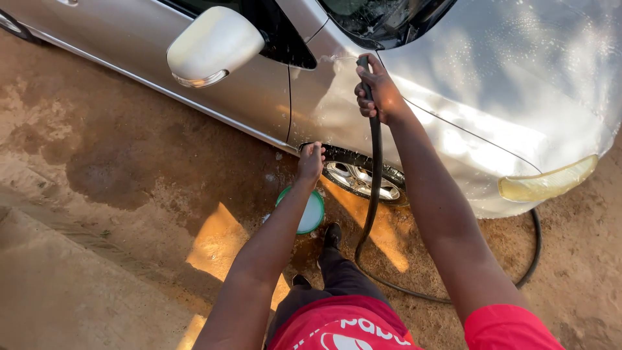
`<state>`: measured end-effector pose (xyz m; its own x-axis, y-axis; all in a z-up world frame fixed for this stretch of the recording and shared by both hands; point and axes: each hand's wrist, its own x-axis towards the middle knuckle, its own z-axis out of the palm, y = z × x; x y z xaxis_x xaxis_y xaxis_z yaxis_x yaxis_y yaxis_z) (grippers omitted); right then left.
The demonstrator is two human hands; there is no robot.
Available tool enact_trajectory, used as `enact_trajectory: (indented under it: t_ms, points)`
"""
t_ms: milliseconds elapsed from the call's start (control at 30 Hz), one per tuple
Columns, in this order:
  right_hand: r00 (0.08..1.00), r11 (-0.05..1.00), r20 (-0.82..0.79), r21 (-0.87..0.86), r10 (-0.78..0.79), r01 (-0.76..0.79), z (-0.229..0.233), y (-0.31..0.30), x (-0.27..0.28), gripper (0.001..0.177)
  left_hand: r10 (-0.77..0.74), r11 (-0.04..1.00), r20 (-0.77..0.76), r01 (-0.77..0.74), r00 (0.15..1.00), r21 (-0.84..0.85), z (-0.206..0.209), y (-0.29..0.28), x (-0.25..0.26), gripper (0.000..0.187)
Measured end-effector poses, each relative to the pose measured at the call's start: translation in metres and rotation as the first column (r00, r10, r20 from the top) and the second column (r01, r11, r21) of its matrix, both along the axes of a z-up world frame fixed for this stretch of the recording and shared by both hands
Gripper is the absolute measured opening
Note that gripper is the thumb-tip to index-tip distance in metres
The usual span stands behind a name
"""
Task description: Washing the exterior of a silver car using a sponge, soap bucket, and water hose.
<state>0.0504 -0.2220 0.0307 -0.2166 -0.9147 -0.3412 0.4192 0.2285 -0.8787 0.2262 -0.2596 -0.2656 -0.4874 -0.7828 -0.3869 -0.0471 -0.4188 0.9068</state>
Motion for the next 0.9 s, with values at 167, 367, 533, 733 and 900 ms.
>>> enact_trajectory:
  t_ms: [167,367,533,733,900]
  points:
    - [1.000,0.999,0.000,-0.044,0.006,-0.006,0.016,-0.053,-0.012,0.033,0.099,0.873,0.184,0.003,0.978,-0.487,0.064,-0.064,-0.029,0.038]
    - [0.995,0.994,0.002,-0.043,0.101,-0.101,0.029,-0.099,-0.017,0.034,0.288,0.501,0.384,0.203,0.877,-0.841,0.160,-0.151,-0.050,0.042]
    - [0.997,0.996,-0.005,0.039,0.079,-0.079,0.026,-0.118,-0.012,0.035,0.371,0.173,0.335,0.290,0.866,-0.941,0.187,-0.235,-0.065,0.067]
    - [0.999,0.992,-0.035,0.128,0.006,-0.001,0.010,-0.115,-0.007,0.041,0.476,-0.103,0.242,0.327,0.846,-0.939,0.218,-0.299,-0.081,0.072]
    - [1.000,0.995,-0.022,0.099,-0.015,0.017,-0.014,-0.109,0.002,0.043,0.467,0.033,0.047,0.035,0.883,-0.999,0.171,-0.240,-0.110,0.073]
